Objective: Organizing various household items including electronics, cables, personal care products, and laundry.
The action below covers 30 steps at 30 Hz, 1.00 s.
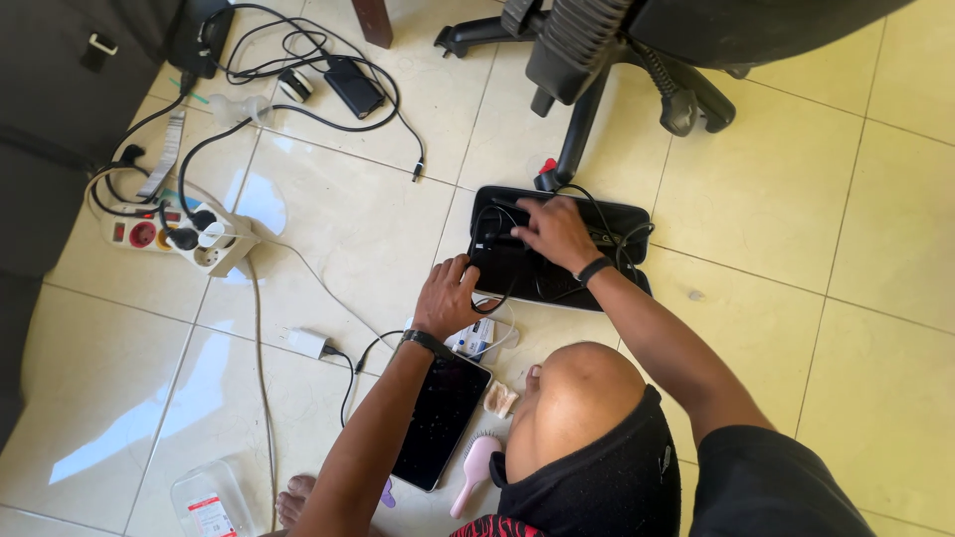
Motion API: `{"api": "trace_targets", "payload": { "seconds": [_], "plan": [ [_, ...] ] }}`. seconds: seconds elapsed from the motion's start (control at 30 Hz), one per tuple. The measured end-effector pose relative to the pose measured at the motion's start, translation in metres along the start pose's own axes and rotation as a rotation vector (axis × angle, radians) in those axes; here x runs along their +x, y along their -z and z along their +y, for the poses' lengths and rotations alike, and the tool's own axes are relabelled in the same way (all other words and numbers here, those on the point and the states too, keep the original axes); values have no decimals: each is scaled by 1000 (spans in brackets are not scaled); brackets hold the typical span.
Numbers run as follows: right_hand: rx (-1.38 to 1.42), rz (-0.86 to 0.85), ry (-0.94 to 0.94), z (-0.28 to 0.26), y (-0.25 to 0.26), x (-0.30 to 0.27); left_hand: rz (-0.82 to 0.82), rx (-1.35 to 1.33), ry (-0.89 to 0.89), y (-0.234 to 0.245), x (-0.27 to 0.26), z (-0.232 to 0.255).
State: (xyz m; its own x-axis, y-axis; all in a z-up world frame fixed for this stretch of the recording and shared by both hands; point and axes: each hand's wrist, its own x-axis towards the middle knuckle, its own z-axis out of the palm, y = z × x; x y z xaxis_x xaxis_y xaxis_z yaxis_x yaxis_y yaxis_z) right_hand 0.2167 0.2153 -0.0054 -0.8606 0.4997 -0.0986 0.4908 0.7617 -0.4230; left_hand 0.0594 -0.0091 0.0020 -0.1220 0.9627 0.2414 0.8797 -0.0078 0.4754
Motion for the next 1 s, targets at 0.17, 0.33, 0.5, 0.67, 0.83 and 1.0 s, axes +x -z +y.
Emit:
{"api": "trace_targets", "payload": {
  "seconds": [0.17, 0.33, 0.5, 0.67, 0.83, 1.0],
  "plan": [
    [184, 848, -267, 19, 56, -60, 61, -11, -44, 0, 3, -8],
    [648, 716, -611, 83, 40, -146, 92, 110, -4, 25, 22, 12],
    [1018, 103, -627, 64, 27, -191, -129, -17, 110, 11, 29, 13],
    [287, 349, -398, 81, -17, -209, -185, -200, 101, 14, 34, 10],
    [122, 363, -489, 72, 25, -179, -63, -262, 295, 20, 31, 14],
    [424, 348, -734, 90, 37, -130, -128, -79, 539, -16, 0, -9]
  ]
}}
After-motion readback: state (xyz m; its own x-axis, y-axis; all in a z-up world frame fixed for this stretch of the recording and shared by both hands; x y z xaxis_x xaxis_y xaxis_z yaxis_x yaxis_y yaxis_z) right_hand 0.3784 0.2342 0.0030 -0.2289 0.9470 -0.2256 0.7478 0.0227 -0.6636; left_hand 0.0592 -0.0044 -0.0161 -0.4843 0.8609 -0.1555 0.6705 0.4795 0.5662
